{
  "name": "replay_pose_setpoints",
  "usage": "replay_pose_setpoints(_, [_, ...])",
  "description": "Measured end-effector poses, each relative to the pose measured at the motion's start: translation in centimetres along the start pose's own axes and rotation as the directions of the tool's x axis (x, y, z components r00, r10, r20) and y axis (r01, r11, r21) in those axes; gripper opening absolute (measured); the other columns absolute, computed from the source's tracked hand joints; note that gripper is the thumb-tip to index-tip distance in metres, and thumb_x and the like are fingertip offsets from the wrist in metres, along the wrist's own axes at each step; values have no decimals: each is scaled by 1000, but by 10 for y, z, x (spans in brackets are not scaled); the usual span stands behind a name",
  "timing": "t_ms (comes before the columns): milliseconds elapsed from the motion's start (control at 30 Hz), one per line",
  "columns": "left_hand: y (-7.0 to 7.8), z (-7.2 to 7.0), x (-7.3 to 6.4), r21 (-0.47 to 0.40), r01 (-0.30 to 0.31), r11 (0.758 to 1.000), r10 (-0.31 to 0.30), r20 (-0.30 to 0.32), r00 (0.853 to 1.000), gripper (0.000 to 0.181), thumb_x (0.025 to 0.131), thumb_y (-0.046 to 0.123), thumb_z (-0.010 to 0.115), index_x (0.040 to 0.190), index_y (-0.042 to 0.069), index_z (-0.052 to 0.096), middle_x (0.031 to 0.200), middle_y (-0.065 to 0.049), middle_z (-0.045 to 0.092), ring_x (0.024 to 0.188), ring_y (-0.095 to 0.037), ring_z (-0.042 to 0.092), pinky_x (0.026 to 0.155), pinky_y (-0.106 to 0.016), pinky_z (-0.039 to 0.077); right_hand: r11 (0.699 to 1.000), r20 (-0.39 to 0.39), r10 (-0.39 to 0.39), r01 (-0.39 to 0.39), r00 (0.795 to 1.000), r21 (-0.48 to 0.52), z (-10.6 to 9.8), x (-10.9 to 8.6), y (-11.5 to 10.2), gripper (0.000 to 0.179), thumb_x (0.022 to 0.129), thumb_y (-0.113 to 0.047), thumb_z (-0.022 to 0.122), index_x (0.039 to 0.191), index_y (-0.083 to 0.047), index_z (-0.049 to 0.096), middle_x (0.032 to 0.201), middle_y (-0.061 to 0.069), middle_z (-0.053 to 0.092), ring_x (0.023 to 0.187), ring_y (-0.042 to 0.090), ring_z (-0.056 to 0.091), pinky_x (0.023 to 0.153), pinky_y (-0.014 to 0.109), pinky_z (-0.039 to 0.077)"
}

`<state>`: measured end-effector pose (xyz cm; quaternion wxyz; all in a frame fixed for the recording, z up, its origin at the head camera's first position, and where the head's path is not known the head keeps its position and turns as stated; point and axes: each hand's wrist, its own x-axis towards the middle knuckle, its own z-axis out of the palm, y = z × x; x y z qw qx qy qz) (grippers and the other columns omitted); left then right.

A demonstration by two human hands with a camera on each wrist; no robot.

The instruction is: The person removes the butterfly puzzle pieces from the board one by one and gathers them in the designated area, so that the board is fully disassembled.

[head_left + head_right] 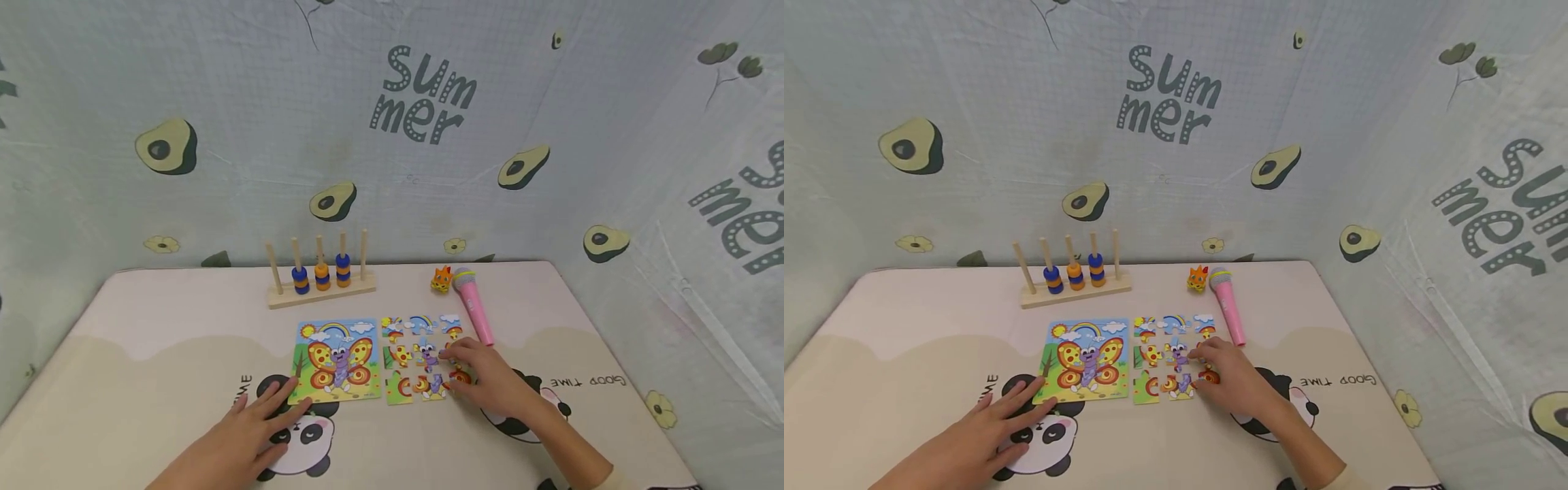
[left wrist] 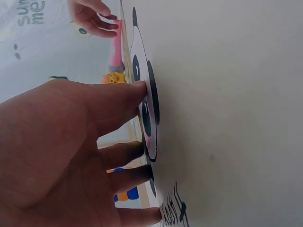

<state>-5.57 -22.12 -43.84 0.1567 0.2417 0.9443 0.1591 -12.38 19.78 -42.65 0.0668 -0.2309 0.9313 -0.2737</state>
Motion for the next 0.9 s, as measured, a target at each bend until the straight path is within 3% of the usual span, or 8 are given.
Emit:
replay_pose_setpoints(200, [-1,0,0,-18,29,999,-29,-12,999,58,98,36,72,152,25,56,168,-14,36,149,-44,43,113,-78,30,998,-101,-40,36,994,-44,6,1,-11,43,100,-18,70,141,-6,63,146,10,60,137,31,57,112,55,48])
replay_pose_setpoints(400, [5,-4,3,40,77,996,-72,-125,990,56,99,41,69,151,23,57,165,-13,43,148,-42,45,111,-78,32,999,-150,10,-15,989,-32,10,1,-26,52,104,-24,64,152,-7,52,162,18,44,151,39,40,118,61,39])
replay_pose_setpoints(533, [12,-9,7,78,163,984,-142,-225,964,62,101,50,62,154,18,53,163,-16,45,147,-46,44,111,-80,29,998,-175,39,-48,984,-46,13,2,-37,57,106,-27,60,158,-7,45,167,18,35,156,42,31,123,62,31])
replay_pose_setpoints(700, [19,-16,9,79,252,965,-210,-350,913,77,102,60,54,159,10,43,165,-22,39,149,-52,37,112,-84,21,988,-219,47,-78,975,-134,18,6,-52,64,108,-39,53,161,-7,39,171,18,28,159,45,18,125,66,22])
replay_pose_setpoints(900, [25,-22,14,49,311,949,-267,-396,878,85,102,67,47,165,13,31,169,-24,29,152,-55,28,111,-86,12,969,-236,100,-148,967,-197,17,7,-66,72,108,-54,45,165,-14,29,175,12,17,162,41,6,126,69,15])
